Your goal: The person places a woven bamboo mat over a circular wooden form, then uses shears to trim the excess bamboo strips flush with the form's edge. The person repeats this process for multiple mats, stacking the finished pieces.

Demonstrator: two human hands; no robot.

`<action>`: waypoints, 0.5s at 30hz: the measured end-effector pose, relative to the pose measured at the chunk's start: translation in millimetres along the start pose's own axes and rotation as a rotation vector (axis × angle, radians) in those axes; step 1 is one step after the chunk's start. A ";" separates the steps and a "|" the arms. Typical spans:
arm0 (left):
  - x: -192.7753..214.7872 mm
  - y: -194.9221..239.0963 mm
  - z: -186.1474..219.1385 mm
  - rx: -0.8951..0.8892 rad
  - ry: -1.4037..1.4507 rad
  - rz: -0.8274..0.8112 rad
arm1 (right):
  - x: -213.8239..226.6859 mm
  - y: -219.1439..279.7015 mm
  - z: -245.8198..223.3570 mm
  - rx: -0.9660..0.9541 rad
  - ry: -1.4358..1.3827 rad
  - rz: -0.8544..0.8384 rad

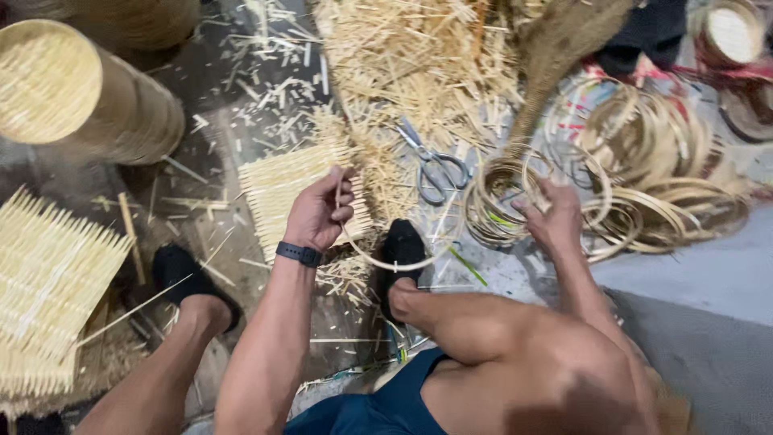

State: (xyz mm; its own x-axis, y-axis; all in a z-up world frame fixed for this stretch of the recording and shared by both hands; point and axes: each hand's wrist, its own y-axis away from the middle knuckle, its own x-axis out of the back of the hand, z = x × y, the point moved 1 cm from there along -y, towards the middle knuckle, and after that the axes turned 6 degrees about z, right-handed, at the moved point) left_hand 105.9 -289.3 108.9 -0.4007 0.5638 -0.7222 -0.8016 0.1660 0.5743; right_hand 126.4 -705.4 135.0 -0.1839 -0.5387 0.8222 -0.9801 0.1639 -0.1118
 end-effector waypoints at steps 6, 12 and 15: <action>-30.5 28.3 6.4 -0.013 -0.510 0.049 | 28.1 -9.2 -139.2 0.720 -0.197 -0.152; -75.1 67.7 11.0 0.106 -0.392 -0.012 | 12.6 7.6 -255.9 1.249 -0.229 -0.408; -72.5 90.9 24.3 0.152 -0.347 -0.035 | 5.5 18.6 -270.8 1.234 -0.272 -0.357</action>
State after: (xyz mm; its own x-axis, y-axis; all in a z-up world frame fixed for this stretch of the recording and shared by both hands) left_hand 72.8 -295.4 222.8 -0.1798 0.7917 -0.5838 -0.7268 0.2930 0.6212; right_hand 127.4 -481.5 288.6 0.2310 -0.5668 0.7908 -0.3735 -0.8022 -0.4659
